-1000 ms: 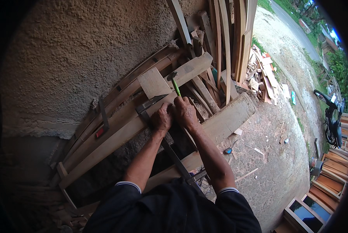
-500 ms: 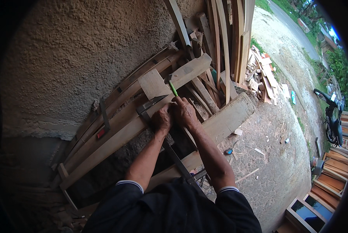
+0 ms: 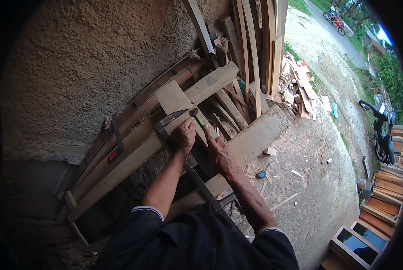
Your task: The person assembles a wooden frame by positioning it against a wall, securing it with clamps, and hammering nails into the joints. They repeatedly adjust the clamps and strike the nails to fasten the frame components together.
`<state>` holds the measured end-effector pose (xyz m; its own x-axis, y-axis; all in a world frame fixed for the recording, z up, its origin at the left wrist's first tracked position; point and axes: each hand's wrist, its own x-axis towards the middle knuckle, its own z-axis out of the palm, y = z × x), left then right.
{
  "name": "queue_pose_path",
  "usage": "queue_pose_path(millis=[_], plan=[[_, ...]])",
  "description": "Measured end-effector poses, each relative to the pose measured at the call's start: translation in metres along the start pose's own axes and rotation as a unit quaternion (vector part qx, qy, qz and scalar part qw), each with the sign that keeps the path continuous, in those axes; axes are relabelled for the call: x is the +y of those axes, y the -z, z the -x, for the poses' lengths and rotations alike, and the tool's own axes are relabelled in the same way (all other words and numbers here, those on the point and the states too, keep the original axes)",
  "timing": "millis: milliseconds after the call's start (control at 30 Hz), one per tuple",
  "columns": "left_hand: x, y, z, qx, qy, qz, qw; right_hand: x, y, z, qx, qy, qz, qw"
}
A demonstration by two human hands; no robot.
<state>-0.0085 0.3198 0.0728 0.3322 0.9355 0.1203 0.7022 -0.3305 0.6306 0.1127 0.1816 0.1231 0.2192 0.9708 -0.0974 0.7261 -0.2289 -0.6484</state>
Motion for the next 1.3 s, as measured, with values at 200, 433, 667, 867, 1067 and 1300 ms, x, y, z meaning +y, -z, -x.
queue_pose_path(millis=[200,433,667,867,1067,1300], plan=[[-0.004,-0.004,-0.003,-0.027,0.03,-0.011,0.999,-0.006,0.0,-0.006,0.017,0.001,0.002,1.0],[-0.008,-0.002,-0.008,-0.041,0.074,-0.013,0.996,-0.008,0.004,-0.009,-0.038,-0.024,0.022,0.999],[-0.042,0.015,-0.027,-0.031,0.029,-0.019,0.999,-0.011,0.002,-0.01,0.052,0.04,0.036,0.997],[-0.047,0.009,-0.03,-0.027,0.017,-0.039,0.999,-0.004,-0.006,-0.011,0.087,0.073,-0.004,0.994],[-0.051,0.006,-0.027,-0.021,0.006,-0.031,0.999,-0.002,-0.008,-0.01,-0.015,0.003,0.018,1.0],[-0.05,0.008,-0.03,-0.03,0.019,-0.035,0.999,0.005,-0.012,-0.008,0.096,0.082,0.017,0.992]])
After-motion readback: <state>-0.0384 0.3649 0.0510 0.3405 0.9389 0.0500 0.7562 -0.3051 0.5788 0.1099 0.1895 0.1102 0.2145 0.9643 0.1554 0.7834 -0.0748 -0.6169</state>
